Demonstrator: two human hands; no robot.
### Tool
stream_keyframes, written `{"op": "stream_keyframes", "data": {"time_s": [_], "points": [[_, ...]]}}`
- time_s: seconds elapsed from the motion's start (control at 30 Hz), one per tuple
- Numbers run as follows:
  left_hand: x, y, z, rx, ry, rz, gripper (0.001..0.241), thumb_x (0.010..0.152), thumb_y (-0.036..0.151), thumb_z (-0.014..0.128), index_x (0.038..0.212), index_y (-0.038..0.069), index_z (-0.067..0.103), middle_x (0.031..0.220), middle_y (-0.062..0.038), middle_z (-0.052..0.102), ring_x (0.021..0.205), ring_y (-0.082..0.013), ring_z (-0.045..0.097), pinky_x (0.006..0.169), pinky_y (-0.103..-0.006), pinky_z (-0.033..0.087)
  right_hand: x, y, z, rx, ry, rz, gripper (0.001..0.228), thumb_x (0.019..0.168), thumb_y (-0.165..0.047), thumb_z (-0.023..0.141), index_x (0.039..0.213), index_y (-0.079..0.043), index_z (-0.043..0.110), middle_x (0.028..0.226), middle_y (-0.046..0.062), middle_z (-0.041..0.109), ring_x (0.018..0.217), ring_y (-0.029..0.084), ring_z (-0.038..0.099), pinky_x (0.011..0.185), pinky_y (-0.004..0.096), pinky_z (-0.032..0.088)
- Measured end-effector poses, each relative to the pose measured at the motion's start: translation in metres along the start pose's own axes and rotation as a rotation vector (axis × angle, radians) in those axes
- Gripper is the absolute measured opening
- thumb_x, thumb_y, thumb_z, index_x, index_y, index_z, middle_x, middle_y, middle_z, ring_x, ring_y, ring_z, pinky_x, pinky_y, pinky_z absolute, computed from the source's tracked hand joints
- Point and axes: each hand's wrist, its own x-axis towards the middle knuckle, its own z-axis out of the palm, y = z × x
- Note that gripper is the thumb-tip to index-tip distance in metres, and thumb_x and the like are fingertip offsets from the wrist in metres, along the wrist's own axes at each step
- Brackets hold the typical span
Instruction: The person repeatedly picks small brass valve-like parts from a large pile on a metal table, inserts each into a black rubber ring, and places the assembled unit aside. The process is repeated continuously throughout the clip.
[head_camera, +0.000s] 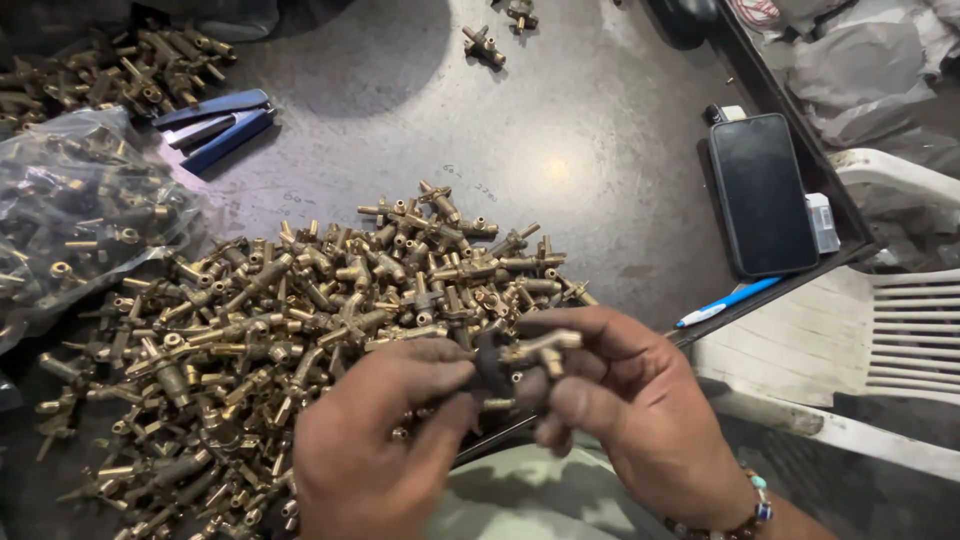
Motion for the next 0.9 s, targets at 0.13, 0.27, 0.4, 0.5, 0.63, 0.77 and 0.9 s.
{"op": "stream_keyframes", "data": {"time_s": [0.13, 0.27, 0.4, 0.5, 0.63, 0.77, 0.9], "points": [[-0.013, -0.010, -0.001, -0.373, -0.053, -0.338, 0.020, 0.081, -0.006, 0.076, 0.100, -0.002, 0.069, 0.098, -0.010, 0.077, 0.090, -0.0148, 0.075, 0.078, -0.0280, 0.062, 0.002, -0.008, 0.010, -0.015, 0.024, 0.075, 0.044, 0.094, -0.012, 0.066, 0.135, 0.004, 0.061, 0.096, 0.014, 0.077, 0.078, 0.020, 0.075, 0.066, 0.034, 0.062], [-0.016, -0.014, 0.001, -0.457, -0.171, -0.744, 0.016, 0.081, -0.004, 0.074, 0.097, -0.002, 0.072, 0.082, -0.006, 0.079, 0.075, -0.0086, 0.075, 0.067, -0.0262, 0.062, 0.004, -0.005, 0.008, 0.006, 0.066, 0.126, 0.041, 0.096, -0.014, 0.065, 0.132, 0.005, 0.065, 0.093, 0.015, 0.078, 0.076, 0.021, 0.075, 0.066, 0.034, 0.061], [-0.016, -0.014, 0.002, -0.422, -0.218, -0.812, 0.016, 0.081, -0.002, 0.073, 0.097, -0.001, 0.074, 0.079, -0.006, 0.080, 0.071, -0.0084, 0.075, 0.065, -0.0258, 0.063, 0.004, -0.007, 0.006, -0.021, 0.101, 0.166, 0.040, 0.095, -0.014, 0.066, 0.130, 0.006, 0.067, 0.090, 0.015, 0.078, 0.074, 0.021, 0.075, 0.063, 0.034, 0.061], [-0.017, -0.015, 0.001, -0.442, -0.221, -0.769, 0.015, 0.082, -0.001, 0.072, 0.096, -0.001, 0.074, 0.081, -0.005, 0.083, 0.075, -0.0079, 0.079, 0.068, -0.0252, 0.066, 0.005, -0.009, 0.008, 0.000, 0.124, 0.198, 0.040, 0.095, -0.014, 0.065, 0.129, 0.007, 0.068, 0.089, 0.017, 0.078, 0.073, 0.021, 0.075, 0.062, 0.034, 0.060], [-0.013, -0.011, -0.002, -0.342, -0.242, -0.786, 0.015, 0.081, 0.001, 0.075, 0.095, 0.000, 0.076, 0.077, -0.006, 0.082, 0.069, -0.0071, 0.075, 0.062, -0.0248, 0.062, 0.004, -0.008, 0.007, -0.005, 0.080, 0.188, 0.040, 0.095, -0.012, 0.064, 0.131, 0.007, 0.068, 0.089, 0.015, 0.077, 0.073, 0.020, 0.073, 0.063, 0.033, 0.060], [-0.019, -0.015, -0.003, -0.350, -0.260, -0.726, 0.018, 0.083, 0.002, 0.075, 0.101, 0.002, 0.077, 0.079, -0.003, 0.084, 0.071, -0.0046, 0.075, 0.063, -0.0227, 0.062, 0.003, -0.007, 0.006, 0.005, 0.065, 0.179, 0.040, 0.095, -0.013, 0.064, 0.130, 0.006, 0.067, 0.090, 0.015, 0.077, 0.074, 0.020, 0.073, 0.066, 0.035, 0.061], [-0.016, -0.011, -0.002, -0.275, -0.217, -0.680, 0.015, 0.079, 0.003, 0.078, 0.094, 0.002, 0.076, 0.070, -0.002, 0.079, 0.062, -0.0028, 0.068, 0.055, -0.0221, 0.055, 0.002, -0.003, 0.001, 0.012, 0.058, 0.151, 0.041, 0.099, -0.020, 0.061, 0.127, 0.009, 0.069, 0.087, 0.015, 0.077, 0.075, 0.019, 0.073, 0.067, 0.035, 0.061]]}}
